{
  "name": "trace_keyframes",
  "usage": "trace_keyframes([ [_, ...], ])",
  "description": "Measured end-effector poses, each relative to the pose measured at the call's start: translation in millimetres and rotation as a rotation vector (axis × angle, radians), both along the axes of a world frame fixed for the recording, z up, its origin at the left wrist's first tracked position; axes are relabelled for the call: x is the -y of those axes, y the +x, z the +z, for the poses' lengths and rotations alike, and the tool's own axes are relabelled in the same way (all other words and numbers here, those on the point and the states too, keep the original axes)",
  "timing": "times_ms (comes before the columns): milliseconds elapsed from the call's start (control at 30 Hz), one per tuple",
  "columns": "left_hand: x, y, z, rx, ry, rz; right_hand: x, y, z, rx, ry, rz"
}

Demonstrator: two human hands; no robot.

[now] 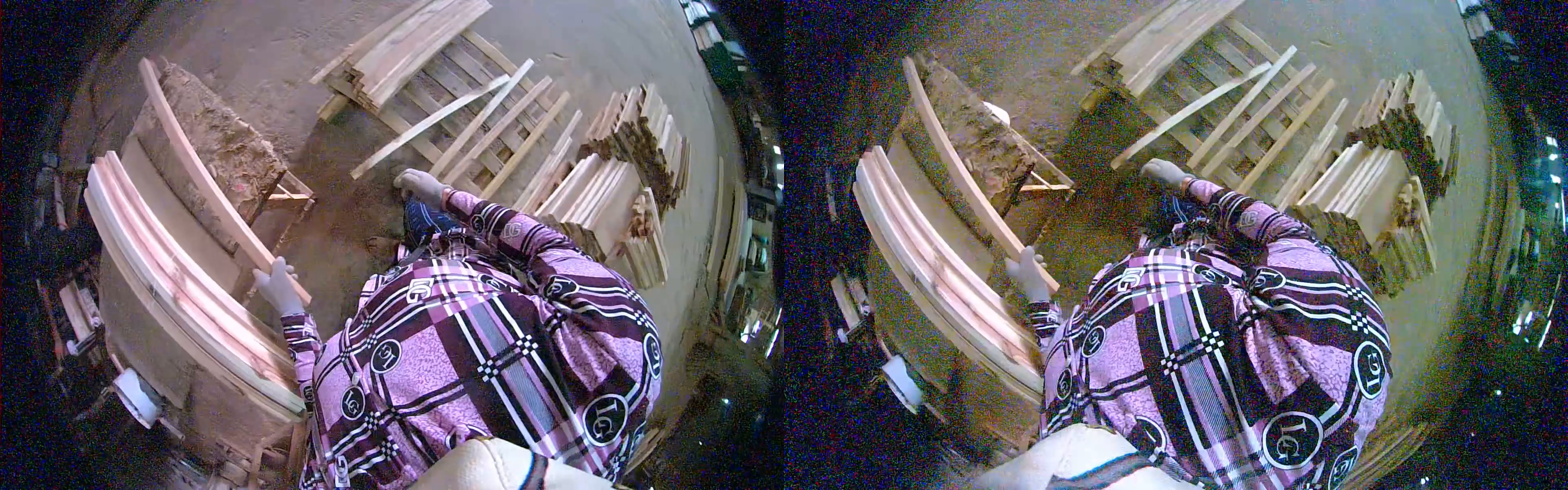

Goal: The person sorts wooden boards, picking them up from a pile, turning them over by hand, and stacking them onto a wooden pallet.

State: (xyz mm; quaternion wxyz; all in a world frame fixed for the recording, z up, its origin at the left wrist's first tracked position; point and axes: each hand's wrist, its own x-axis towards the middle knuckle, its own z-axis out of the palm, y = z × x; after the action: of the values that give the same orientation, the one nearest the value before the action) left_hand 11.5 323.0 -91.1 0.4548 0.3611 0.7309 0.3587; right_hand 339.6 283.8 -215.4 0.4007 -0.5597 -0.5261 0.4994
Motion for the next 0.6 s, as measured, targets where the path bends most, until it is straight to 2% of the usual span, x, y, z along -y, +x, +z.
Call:
trace_keyframes([
  [33,-1.0,-2.5,0.2,-0.002,-0.005,-0.005,2.9,2.7,-6.0,-0.002,-0.005,-0.005],
  [100,-2.5,-8.2,2.0,-0.067,-0.047,-0.026,7.5,5.3,-15.5,0.157,-0.501,-0.072],
  [133,-4.1,-16.0,-6.3,-0.073,-0.05,-0.03,9.0,5.2,-13.5,0.151,-0.504,-0.075],
  [200,-4.6,-26.9,-15.4,-0.443,0.08,-0.219,11.0,3.6,-10.9,0.265,-0.637,-0.13],
  [267,1.5,-26.6,-11.2,-0.519,0.08,-0.2,9.3,11.3,-8.0,0.314,-0.617,-0.095],
  [333,5.1,-17.4,3.4,-0.597,0.079,-0.184,6.3,15.9,-1.5,0.371,-0.664,-0.081],
  [367,46.0,-63.3,9.9,-0.746,0.012,-0.08,-7.3,-26.5,-0.9,0.421,-0.698,0.082],
  [433,39.2,-33.3,55.8,-1.076,0.002,-0.136,-14.3,-16.1,-0.5,0.505,-0.721,0.103],
  [467,33.0,-24.9,72.8,-1.095,-0.004,-0.144,-18.2,-13.7,3.8,0.523,-0.714,0.091],
  [533,25.6,-12.7,89.8,-1.126,0.381,-0.272,-18.4,0.2,-3.5,0.496,-0.785,0.033],
  [567,18.5,-4.1,95.1,-1.071,0.424,-0.335,-16.1,7.3,-21.9,0.517,-0.775,0.006],
  [600,13.1,7.2,95.3,-0.953,0.371,-0.358,-15.9,12.3,-5.5,0.504,-0.755,-0.01],
])
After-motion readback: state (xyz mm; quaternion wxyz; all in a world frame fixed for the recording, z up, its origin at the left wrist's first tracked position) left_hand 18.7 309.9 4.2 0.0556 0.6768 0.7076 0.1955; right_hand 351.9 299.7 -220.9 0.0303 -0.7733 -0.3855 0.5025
